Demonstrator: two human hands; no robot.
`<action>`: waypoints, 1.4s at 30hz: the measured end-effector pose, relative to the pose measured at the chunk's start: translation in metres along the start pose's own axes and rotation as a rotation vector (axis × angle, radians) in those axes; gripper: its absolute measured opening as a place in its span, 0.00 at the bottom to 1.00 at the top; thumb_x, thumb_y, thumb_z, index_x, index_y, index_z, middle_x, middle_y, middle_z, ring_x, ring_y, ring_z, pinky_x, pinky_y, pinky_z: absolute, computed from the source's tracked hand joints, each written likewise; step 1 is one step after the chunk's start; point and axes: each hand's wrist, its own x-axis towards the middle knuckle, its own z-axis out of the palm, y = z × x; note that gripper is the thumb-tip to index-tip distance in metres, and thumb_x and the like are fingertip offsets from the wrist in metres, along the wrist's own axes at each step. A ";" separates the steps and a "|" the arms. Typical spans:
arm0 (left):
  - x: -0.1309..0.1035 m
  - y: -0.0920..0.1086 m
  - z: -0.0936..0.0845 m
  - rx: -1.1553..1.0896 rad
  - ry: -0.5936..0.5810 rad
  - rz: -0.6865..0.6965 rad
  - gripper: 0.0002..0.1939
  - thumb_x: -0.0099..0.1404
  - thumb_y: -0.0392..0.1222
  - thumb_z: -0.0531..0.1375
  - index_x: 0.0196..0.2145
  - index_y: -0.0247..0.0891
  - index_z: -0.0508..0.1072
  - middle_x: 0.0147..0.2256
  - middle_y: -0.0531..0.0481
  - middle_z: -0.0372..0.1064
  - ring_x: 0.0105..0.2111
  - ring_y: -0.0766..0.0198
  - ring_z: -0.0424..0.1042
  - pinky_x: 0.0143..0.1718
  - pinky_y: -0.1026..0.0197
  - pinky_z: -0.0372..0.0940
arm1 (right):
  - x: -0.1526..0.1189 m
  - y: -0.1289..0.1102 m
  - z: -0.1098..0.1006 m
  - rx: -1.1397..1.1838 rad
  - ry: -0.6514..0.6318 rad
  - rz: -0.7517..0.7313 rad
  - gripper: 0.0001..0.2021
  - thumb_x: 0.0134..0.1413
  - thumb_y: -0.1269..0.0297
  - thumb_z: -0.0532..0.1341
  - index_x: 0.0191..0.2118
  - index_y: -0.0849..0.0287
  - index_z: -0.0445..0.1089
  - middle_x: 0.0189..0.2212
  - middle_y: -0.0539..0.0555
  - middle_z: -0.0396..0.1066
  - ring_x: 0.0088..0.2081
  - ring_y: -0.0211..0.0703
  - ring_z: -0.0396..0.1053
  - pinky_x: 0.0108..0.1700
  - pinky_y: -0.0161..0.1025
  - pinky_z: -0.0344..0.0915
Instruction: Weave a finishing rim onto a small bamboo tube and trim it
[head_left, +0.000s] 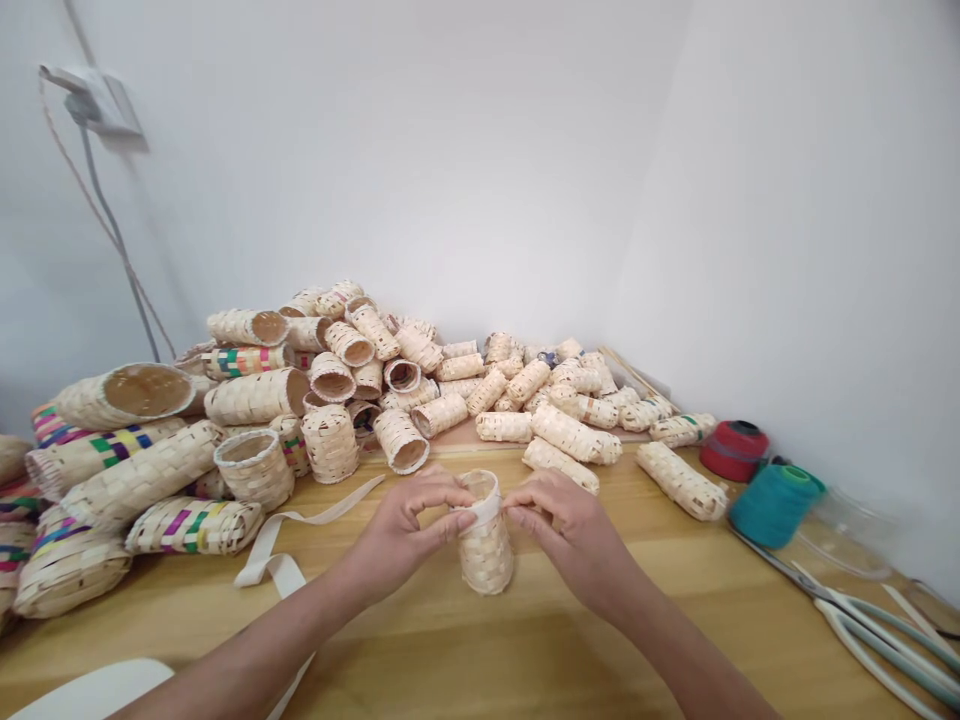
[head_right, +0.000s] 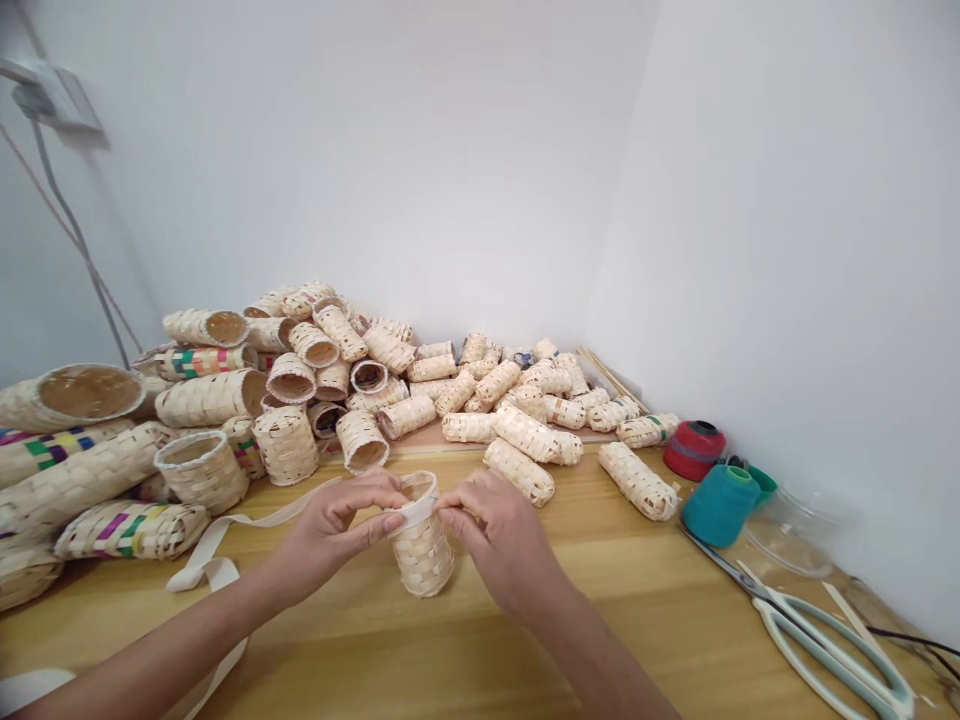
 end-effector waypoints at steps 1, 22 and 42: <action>0.000 0.000 0.000 0.001 0.002 0.001 0.10 0.64 0.46 0.60 0.31 0.39 0.78 0.30 0.48 0.73 0.33 0.59 0.70 0.37 0.59 0.63 | 0.000 0.001 0.000 0.002 0.002 0.001 0.08 0.61 0.68 0.57 0.34 0.56 0.73 0.30 0.51 0.71 0.35 0.43 0.66 0.38 0.39 0.60; -0.003 0.004 0.002 0.064 0.006 0.040 0.09 0.65 0.43 0.58 0.32 0.40 0.78 0.29 0.48 0.71 0.33 0.59 0.69 0.36 0.58 0.62 | -0.001 -0.004 -0.004 0.012 -0.001 0.017 0.08 0.59 0.70 0.58 0.36 0.55 0.76 0.27 0.50 0.68 0.33 0.42 0.65 0.35 0.38 0.60; -0.011 0.011 0.016 0.727 0.100 0.469 0.11 0.66 0.31 0.51 0.33 0.38 0.72 0.23 0.54 0.66 0.32 0.63 0.65 0.50 0.53 0.54 | -0.002 -0.010 0.010 0.180 -0.036 0.214 0.08 0.57 0.67 0.58 0.28 0.58 0.70 0.24 0.48 0.66 0.28 0.39 0.63 0.32 0.35 0.58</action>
